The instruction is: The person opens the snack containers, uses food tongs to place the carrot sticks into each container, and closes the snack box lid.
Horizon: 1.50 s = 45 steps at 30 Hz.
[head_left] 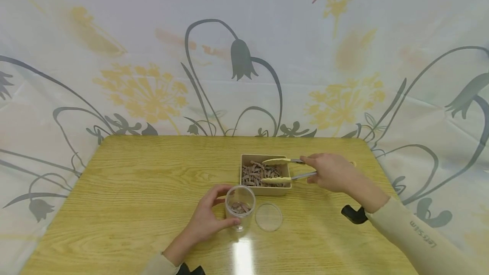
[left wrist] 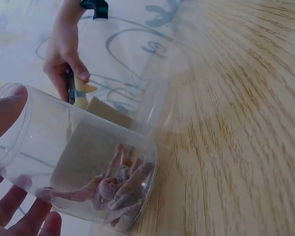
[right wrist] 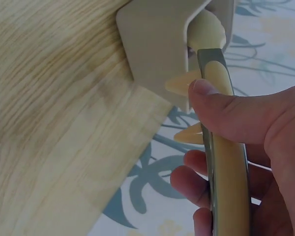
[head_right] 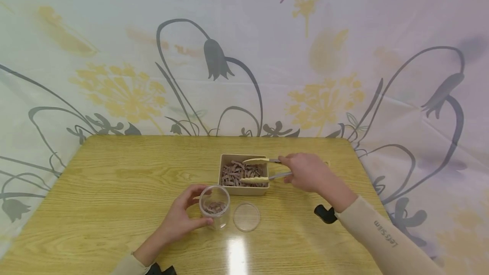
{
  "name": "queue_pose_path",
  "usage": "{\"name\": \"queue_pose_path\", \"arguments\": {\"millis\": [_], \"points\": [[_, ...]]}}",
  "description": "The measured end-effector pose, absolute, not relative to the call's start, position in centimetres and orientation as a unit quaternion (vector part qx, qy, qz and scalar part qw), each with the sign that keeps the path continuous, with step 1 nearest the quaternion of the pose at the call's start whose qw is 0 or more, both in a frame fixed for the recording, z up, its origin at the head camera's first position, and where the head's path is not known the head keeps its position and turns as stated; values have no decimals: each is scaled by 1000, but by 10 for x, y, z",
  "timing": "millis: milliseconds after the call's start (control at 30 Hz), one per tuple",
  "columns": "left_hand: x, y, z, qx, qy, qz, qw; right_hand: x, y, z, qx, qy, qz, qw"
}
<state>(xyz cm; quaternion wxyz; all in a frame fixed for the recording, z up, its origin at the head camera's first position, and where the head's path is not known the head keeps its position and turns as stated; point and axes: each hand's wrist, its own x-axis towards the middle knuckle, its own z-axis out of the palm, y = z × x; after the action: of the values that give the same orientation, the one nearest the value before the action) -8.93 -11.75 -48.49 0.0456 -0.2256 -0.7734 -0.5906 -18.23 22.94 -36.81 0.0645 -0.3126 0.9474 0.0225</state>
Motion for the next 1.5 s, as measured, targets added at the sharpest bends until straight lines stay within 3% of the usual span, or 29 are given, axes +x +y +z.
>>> {"name": "queue_pose_path", "arguments": {"millis": [933,1500], "points": [[-92,-117,-491,-269,-799,-530,87,-186,230,-381,-298,950,-6,91],[-79,-115,-490,-162,-808,-566,24,-188,228,-382,-290,952,-16,98]]}}
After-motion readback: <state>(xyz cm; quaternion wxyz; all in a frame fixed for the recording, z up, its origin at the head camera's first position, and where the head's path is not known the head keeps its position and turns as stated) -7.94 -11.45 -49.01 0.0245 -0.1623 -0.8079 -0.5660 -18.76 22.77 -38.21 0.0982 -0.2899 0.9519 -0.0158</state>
